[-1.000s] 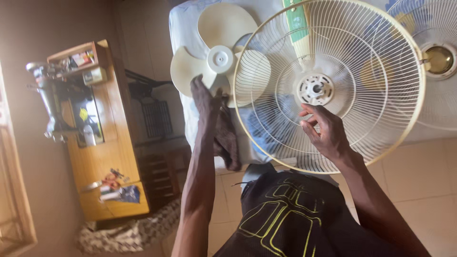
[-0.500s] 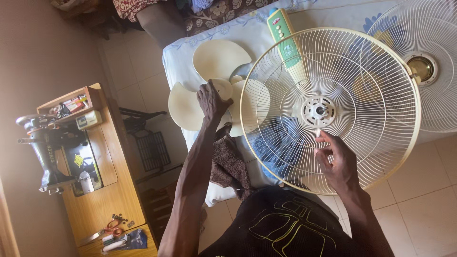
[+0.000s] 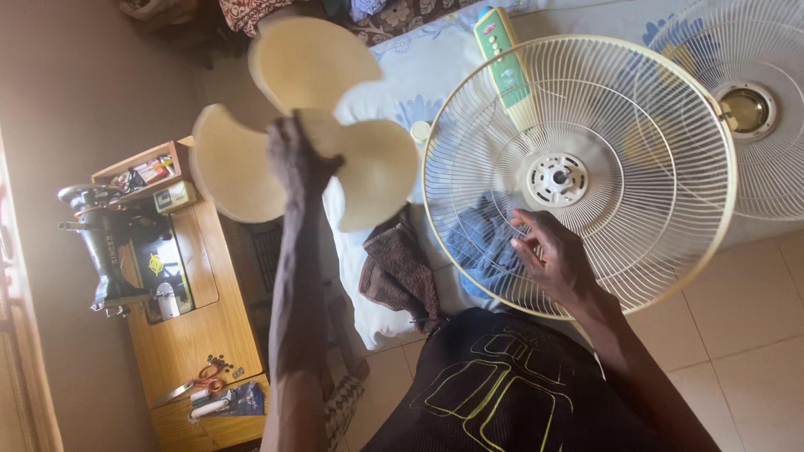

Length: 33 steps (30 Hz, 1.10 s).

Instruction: The person services a standing electric fan on a bed. They hold the detached blade assembly, wipe the rear motor housing and small fan parts with a blue cloth, unscrew and handle the blade retaining nut, then reattach the blades to the motor shaft and tighten the nut by hand before lifting the front grill guard.

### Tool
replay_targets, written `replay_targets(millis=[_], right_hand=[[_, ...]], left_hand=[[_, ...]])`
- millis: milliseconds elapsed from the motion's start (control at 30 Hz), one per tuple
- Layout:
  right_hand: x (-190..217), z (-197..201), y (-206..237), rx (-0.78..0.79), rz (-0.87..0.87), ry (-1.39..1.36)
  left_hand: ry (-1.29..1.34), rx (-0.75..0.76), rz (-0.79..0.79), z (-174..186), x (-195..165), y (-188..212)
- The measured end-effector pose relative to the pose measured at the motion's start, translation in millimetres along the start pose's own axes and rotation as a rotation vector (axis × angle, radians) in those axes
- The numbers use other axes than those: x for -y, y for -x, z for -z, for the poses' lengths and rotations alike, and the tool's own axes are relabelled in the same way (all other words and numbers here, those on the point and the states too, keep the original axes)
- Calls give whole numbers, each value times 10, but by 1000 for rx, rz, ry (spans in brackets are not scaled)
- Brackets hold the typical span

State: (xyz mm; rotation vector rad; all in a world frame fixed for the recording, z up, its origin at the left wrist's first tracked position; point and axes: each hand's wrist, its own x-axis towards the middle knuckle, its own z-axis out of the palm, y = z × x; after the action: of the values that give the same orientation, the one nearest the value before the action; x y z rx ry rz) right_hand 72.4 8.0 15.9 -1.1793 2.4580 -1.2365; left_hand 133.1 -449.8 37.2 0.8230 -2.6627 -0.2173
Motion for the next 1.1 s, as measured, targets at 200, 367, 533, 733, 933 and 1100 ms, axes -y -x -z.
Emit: replay_targets(millis=[200,367,533,733,933,1100], right_hand=[[168,86,-75,-4,1,-158],[393,318,-216,38,-165,-559],[362,636,-335,-81,-228,-1159],[-21,1245,37,-318,-249,-1047],[-669,2122,264,-692,-122,-942],[-1249,2783,243,-821,-41,-989]], left_hand=[[67,-242,61,923,-201,269],[247,-220,-219,1196,-1037,531],[391,-46,-445,1141,-2034,814],[386,-122,-583,832,-3149,919],[724,-232,-216,519,-3723,1415],[1380,28,370,-11,-4209,1715]])
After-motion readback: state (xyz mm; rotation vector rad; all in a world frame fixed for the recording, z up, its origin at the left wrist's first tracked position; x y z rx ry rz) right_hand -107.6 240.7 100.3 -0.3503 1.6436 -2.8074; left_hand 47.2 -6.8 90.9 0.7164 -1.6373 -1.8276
